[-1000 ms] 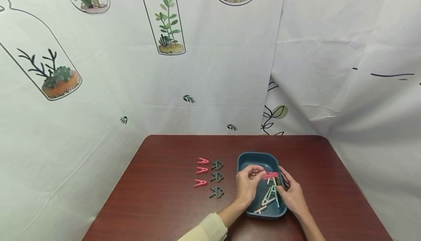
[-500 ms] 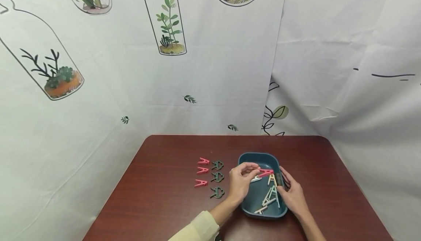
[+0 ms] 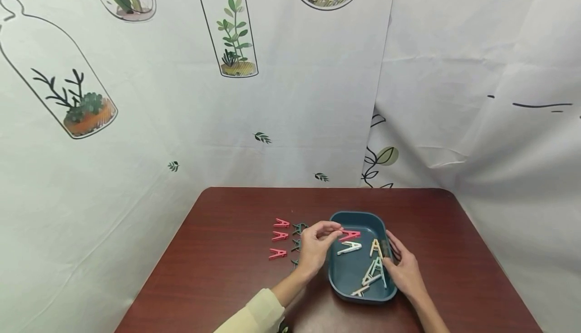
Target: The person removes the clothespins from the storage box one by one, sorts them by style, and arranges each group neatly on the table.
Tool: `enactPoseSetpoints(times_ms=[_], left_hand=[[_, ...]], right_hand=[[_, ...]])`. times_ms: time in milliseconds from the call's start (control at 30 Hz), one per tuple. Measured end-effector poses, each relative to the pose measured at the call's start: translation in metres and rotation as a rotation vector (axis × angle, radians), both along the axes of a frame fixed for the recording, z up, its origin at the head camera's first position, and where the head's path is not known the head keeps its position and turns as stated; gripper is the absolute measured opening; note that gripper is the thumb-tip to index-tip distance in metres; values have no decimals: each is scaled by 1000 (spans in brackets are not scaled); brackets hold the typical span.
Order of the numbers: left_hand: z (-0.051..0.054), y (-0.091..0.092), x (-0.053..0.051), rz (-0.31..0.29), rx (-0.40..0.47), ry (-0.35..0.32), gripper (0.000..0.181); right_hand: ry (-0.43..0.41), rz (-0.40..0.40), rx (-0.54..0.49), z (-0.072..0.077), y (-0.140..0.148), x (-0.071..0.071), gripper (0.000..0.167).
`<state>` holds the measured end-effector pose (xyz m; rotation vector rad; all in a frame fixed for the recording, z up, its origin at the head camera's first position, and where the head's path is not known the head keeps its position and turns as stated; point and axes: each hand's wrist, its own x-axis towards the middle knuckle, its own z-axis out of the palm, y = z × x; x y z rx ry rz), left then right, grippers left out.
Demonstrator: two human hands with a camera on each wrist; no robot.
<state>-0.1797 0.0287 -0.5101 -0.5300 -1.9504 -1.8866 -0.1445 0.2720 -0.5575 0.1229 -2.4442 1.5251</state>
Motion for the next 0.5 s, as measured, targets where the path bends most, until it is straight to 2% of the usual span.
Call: enactPoseSetpoints(times_ms=[167,367,500], left_hand=[[-1,-20,0,-12,15,7,14],[-4,-47,1,-25,9,-17,14],[-6,-65,3,-13,0,-20,14]], right_hand=[[-10,-1,10,1,0,1,71],[-13,-1,12,1,0,1,70],[-11,-2,14,1,0,1,70]])
